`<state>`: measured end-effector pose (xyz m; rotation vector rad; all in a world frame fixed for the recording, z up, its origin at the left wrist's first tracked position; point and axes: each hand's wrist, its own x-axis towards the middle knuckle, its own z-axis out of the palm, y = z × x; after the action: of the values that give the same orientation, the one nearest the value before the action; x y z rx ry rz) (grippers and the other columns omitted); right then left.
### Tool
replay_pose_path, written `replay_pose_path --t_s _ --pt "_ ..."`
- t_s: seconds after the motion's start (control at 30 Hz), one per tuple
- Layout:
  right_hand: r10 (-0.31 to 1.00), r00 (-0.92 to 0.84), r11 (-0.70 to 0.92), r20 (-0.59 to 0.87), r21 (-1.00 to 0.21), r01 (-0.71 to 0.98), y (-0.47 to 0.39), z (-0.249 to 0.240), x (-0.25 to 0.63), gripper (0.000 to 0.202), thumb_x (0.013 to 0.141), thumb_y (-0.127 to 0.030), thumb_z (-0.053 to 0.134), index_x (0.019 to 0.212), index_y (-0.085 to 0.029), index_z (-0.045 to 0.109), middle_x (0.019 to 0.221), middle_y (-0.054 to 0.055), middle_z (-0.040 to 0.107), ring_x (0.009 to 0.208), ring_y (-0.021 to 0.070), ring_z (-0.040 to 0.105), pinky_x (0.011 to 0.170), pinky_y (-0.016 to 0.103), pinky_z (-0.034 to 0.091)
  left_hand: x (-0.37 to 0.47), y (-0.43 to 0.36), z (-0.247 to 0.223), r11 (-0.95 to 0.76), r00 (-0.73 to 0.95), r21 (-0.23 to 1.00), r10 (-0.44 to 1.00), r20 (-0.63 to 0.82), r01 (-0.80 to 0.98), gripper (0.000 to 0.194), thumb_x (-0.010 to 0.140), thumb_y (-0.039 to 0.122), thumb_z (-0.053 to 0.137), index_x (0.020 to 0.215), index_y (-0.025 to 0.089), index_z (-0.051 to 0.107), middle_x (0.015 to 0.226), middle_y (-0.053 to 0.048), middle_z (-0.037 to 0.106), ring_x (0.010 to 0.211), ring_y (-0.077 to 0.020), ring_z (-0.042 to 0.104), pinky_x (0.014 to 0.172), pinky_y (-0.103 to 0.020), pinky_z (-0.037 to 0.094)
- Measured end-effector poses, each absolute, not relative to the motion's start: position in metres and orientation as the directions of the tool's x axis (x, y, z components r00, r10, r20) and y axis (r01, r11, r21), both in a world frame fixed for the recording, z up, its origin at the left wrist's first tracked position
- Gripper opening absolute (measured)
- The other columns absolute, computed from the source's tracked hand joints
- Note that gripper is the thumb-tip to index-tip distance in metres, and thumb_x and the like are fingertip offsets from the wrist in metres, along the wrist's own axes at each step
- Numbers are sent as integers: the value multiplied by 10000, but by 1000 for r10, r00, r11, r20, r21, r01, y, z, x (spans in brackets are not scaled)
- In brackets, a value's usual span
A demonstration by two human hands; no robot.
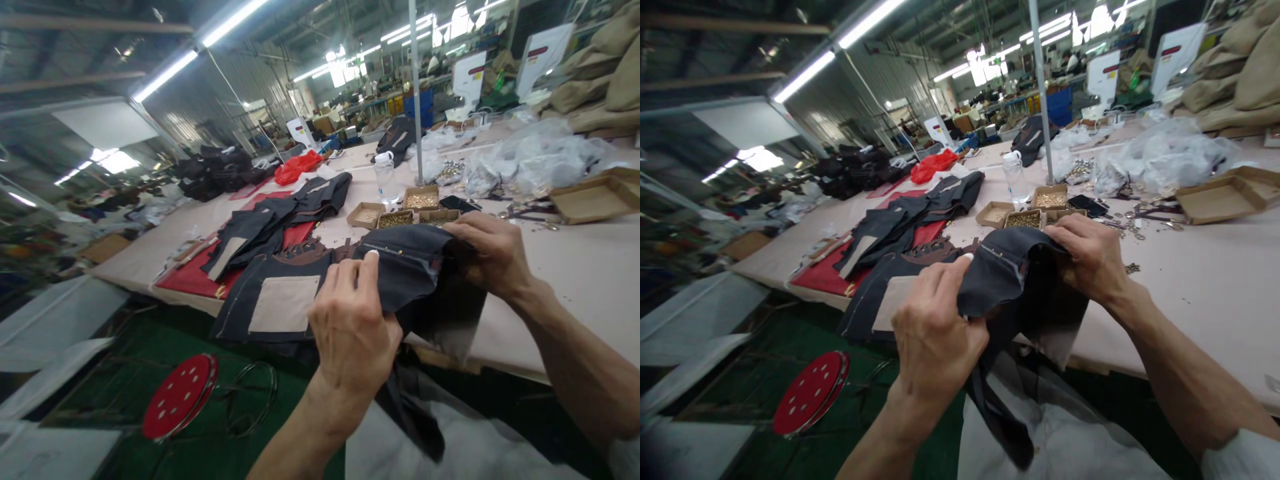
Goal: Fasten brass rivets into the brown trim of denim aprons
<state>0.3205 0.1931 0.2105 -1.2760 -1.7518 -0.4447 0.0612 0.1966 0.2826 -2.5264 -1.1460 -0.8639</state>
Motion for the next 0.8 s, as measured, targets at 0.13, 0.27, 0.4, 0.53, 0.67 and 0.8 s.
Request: replay_pose_path --t_s 0.13,0.27,0.4,0.53,0.67,0.8 --pt "554 -249 501 795 -79 862 212 235 301 220 933 -263 563 1111 -214 682 971 77 685 904 230 611 777 358 484 87 193 268 -686 593 29 649 477 727 616 742 182 728 1316 166 506 1117 -148 621 1053 -338 599 880 -483 548" --pt "509 -275 586 815 -94 805 228 246 293 193 965 -272 547 1074 -208 693 958 80 679 902 227 601 797 366 471 108 197 264 -730 578 200 652 490 653 956 648 405 865 1409 129 355 1300 -194 527 1211 -369 545 990 -491 515" --pt "454 -293 701 841 -134 701 237 248 299 185 919 -278 595 1054 -214 704 956 69 672 885 217 612 790 358 470 118 202 259 -660 470 247 704 532 710 938 737 318 768 1479 85 244 1311 -236 540 1158 -368 610 930 -462 535" --pt "450 -310 754 838 -169 635 241 249 305 247 882 -276 608 1102 -208 698 999 73 669 893 220 619 786 356 480 124 222 260 -626 491 190 735 468 756 618 757 141 592 1355 97 443 1016 -142 686 854 -283 698 777 -373 535" --pt "508 -198 674 838 -244 697 234 242 312 483 837 -272 652 1316 -226 605 1206 101 620 1081 275 599 908 419 497 128 260 275 -604 419 189 713 563 774 262 768 162 535 1018 173 614 804 -57 667 761 -231 658 725 -317 479" --pt "613 -4 477 790 -367 799 215 202 325 726 750 -250 716 1439 -218 490 1318 136 563 1205 342 534 982 500 488 125 282 297 -620 323 261 668 670 740 166 737 166 538 877 189 623 671 3 581 659 -171 574 654 -275 419"
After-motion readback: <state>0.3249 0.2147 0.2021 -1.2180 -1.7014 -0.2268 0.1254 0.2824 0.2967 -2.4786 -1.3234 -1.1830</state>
